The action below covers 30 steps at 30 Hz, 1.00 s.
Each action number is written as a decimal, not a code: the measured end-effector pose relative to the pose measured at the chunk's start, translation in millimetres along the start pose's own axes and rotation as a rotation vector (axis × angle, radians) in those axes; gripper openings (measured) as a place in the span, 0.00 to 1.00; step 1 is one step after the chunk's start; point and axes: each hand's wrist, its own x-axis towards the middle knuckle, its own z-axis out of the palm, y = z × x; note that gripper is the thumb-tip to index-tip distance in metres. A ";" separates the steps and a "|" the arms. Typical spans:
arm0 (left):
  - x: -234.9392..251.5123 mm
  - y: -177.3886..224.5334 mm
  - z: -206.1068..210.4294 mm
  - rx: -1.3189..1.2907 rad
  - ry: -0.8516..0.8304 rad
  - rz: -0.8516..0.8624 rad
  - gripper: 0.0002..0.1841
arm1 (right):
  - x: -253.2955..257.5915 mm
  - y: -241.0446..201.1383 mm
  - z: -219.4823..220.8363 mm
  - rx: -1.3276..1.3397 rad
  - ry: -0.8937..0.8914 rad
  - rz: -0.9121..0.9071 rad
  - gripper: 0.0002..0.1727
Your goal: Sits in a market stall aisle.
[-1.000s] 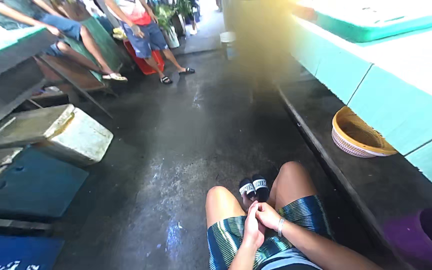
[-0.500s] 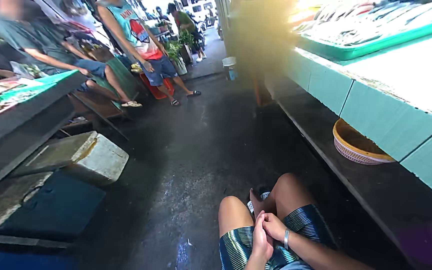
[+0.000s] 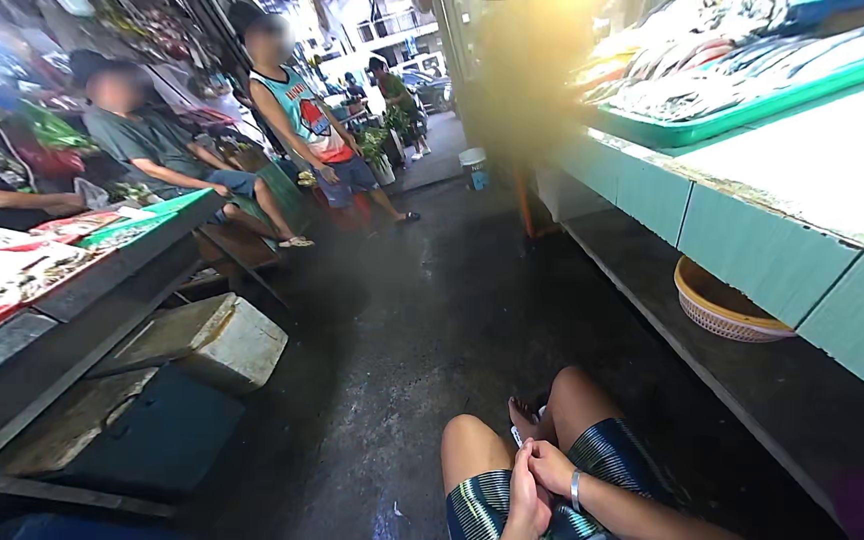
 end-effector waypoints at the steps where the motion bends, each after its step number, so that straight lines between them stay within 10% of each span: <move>1: 1.1 0.1 -0.7 -0.002 -0.013 -0.009 0.23 | 1.4 1.3 -0.7 0.002 0.000 -0.002 0.14; 30: 9.9 -4.4 -11.3 0.046 -0.057 -0.053 0.23 | -0.4 7.7 -2.3 0.019 -0.004 -0.023 0.14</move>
